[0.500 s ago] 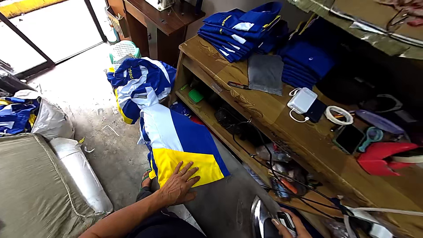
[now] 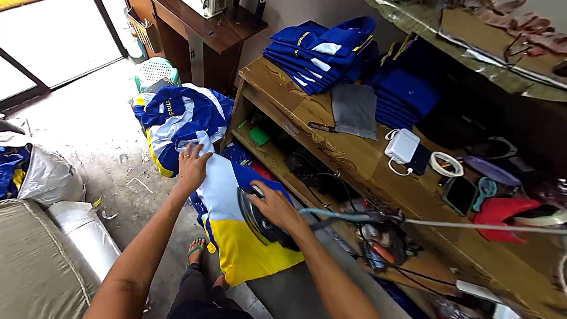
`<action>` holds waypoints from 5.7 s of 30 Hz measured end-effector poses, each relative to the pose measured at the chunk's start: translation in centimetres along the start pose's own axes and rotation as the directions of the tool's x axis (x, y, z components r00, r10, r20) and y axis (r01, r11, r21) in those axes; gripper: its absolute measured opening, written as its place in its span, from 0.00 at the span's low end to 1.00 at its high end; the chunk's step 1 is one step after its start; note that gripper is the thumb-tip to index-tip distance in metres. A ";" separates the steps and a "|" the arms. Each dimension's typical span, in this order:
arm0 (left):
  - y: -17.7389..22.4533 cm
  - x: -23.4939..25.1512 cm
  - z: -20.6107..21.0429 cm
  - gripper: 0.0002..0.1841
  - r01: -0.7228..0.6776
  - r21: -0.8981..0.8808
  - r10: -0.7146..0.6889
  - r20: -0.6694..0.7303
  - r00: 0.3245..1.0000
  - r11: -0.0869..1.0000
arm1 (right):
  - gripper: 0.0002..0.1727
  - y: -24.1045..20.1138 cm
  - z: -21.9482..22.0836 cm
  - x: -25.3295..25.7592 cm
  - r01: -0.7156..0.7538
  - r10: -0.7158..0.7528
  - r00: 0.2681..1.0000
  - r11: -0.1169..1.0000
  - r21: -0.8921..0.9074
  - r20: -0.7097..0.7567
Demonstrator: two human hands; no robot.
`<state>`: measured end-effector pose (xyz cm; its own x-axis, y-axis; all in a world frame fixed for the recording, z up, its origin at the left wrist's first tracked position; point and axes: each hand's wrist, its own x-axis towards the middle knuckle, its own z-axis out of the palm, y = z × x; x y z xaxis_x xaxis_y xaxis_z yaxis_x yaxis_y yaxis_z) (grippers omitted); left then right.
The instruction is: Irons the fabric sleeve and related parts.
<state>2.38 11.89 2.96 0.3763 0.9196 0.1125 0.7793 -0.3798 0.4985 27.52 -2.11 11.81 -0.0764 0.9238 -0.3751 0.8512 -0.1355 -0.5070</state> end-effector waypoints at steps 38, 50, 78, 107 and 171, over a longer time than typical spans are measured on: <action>-2.6 5.2 2.8 0.30 -0.182 0.131 0.124 0.358 0.926 0.975 | 0.28 -2.4 2.1 -5.3 -0.086 0.089 0.995 0.993 -0.077 0.042; 1.0 5.3 6.1 0.34 -0.438 0.097 0.368 0.398 0.840 0.894 | 0.28 -2.0 8.3 -11.7 -0.138 0.138 0.986 0.990 0.004 -0.098; 0.6 6.1 6.8 0.33 -0.426 0.131 0.335 0.432 0.837 0.895 | 0.32 -1.3 4.9 -9.8 -0.494 0.499 0.865 0.866 0.071 -0.063; 37.2 23.9 14.2 0.33 -0.377 -0.037 0.377 0.189 0.907 0.925 | 0.34 11.0 5.1 -23.3 -0.748 0.785 0.618 0.605 0.272 -0.047; 6.9 -6.2 7.1 0.44 -0.274 0.217 0.210 0.277 0.937 0.937 | 0.27 4.1 2.9 -11.6 -0.068 0.077 0.986 0.996 -0.065 0.148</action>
<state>8.95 2.89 -0.39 0.6556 0.7546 -0.0281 0.7355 -0.6298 0.2499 30.40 -14.47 11.81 -0.0869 0.8474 -0.5238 0.8865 -0.1741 -0.4287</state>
